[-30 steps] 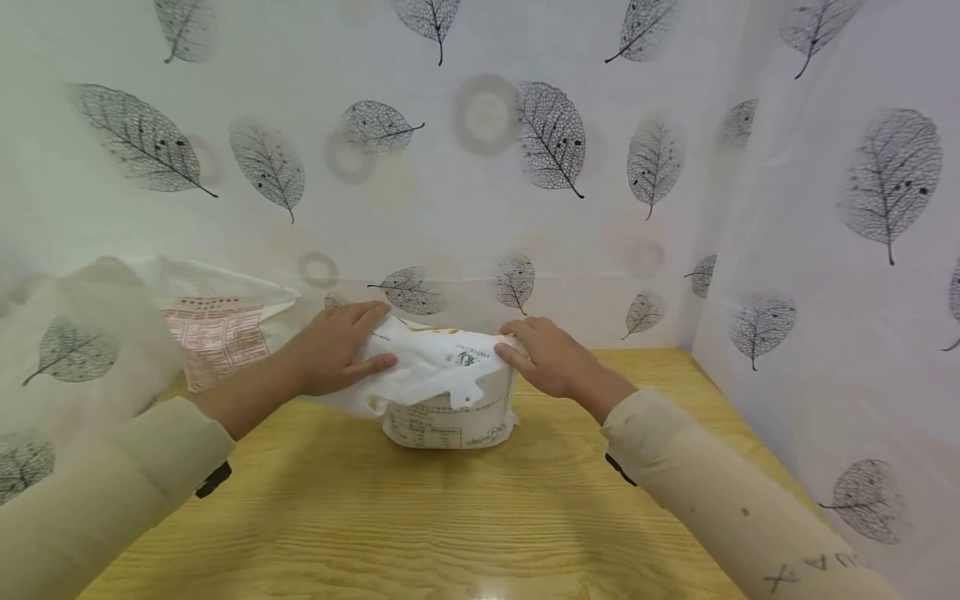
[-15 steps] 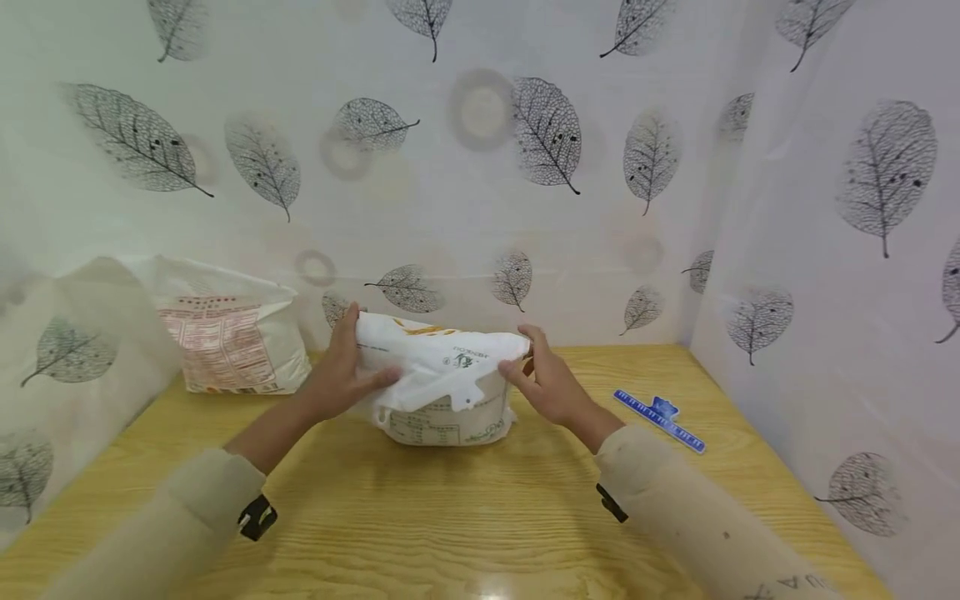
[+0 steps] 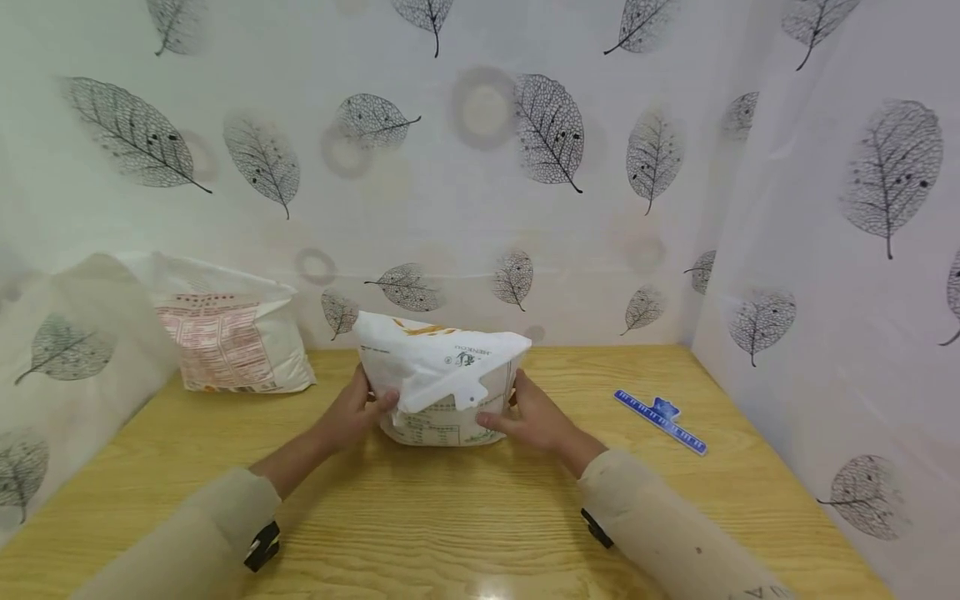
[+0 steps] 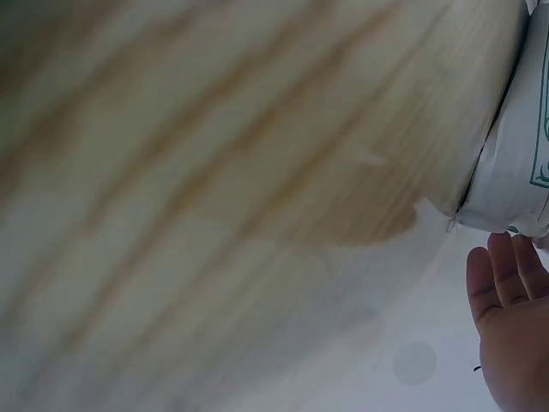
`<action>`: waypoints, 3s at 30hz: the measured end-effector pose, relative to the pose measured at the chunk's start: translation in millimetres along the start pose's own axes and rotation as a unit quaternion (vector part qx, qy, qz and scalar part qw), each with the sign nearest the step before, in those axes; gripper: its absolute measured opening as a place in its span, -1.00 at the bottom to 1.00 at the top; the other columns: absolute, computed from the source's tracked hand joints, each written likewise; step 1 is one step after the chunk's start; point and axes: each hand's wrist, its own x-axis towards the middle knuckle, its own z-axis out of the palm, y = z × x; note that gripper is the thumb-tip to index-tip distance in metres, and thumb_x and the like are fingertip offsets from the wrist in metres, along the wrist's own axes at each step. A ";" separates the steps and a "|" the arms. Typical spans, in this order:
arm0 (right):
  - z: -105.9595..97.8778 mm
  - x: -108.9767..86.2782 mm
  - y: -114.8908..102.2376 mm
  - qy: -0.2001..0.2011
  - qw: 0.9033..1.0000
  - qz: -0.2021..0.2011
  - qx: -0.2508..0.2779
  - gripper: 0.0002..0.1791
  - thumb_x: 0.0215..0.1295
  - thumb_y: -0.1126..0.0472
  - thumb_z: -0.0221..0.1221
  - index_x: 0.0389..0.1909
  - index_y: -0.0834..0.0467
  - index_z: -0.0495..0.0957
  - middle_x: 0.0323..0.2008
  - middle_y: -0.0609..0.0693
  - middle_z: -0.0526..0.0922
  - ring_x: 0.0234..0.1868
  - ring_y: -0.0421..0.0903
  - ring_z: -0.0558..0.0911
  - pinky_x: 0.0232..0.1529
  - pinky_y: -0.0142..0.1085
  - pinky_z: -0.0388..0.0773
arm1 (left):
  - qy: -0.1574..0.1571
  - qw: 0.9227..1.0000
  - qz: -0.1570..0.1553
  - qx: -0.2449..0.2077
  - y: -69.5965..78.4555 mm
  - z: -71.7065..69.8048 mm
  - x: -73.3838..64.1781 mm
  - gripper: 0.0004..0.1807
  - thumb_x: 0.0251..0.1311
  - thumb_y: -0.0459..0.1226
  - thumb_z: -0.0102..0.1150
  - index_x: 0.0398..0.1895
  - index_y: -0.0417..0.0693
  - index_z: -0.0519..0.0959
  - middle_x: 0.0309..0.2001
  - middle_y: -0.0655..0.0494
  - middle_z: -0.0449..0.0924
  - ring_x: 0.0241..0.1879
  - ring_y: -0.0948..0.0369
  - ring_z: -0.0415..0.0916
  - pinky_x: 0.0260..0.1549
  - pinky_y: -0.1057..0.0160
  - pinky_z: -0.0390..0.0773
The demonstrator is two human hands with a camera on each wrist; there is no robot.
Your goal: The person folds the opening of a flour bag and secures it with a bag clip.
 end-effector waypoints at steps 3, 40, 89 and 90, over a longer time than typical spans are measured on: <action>1.7 1.4 2.9 -0.011 1.000 0.007 -0.006 -0.22 0.28 -0.07 0.31 0.41 -0.01 0.16 0.20 -0.04 0.53 0.01 -0.09 0.53 0.03 0.00 0.51 | 0.000 1.000 -0.011 0.017 -2.7 6.3 -0.1 -0.18 0.45 0.05 0.03 0.52 -0.16 -0.07 0.40 -0.22 0.26 0.45 -0.12 0.20 0.42 -0.15 0.15; 5.9 -1.4 -3.9 -0.031 0.928 0.061 -0.366 -0.05 0.34 -0.49 -0.10 0.30 0.30 0.35 0.12 0.19 0.56 0.07 0.16 0.49 -0.04 0.12 0.46 | 0.054 0.965 0.035 0.255 -12.3 24.9 0.5 -0.16 0.47 0.25 -0.30 0.24 -0.43 0.27 -0.11 -0.32 0.60 -0.10 -0.18 0.60 -0.05 -0.16 0.56; 2.3 19.4 11.7 -0.018 0.921 0.120 -0.371 -0.10 0.43 -0.46 -0.30 0.19 0.30 0.40 0.05 0.19 0.57 0.07 0.14 0.49 0.00 0.11 0.43 | 0.001 0.946 -0.070 0.316 -14.0 31.1 34.4 -0.12 0.38 0.34 -0.32 0.26 -0.29 0.34 0.06 -0.22 0.59 0.02 -0.12 0.49 0.04 -0.11 0.39; 2.5 19.4 12.1 -0.018 0.921 0.123 -0.369 -0.10 0.43 -0.46 -0.29 0.19 0.30 0.40 0.06 0.20 0.56 0.08 0.15 0.49 0.02 0.12 0.43 | 0.002 0.947 -0.071 0.314 -14.1 31.8 34.4 -0.12 0.38 0.34 -0.32 0.26 -0.29 0.34 0.06 -0.22 0.59 0.02 -0.12 0.48 0.04 -0.11 0.39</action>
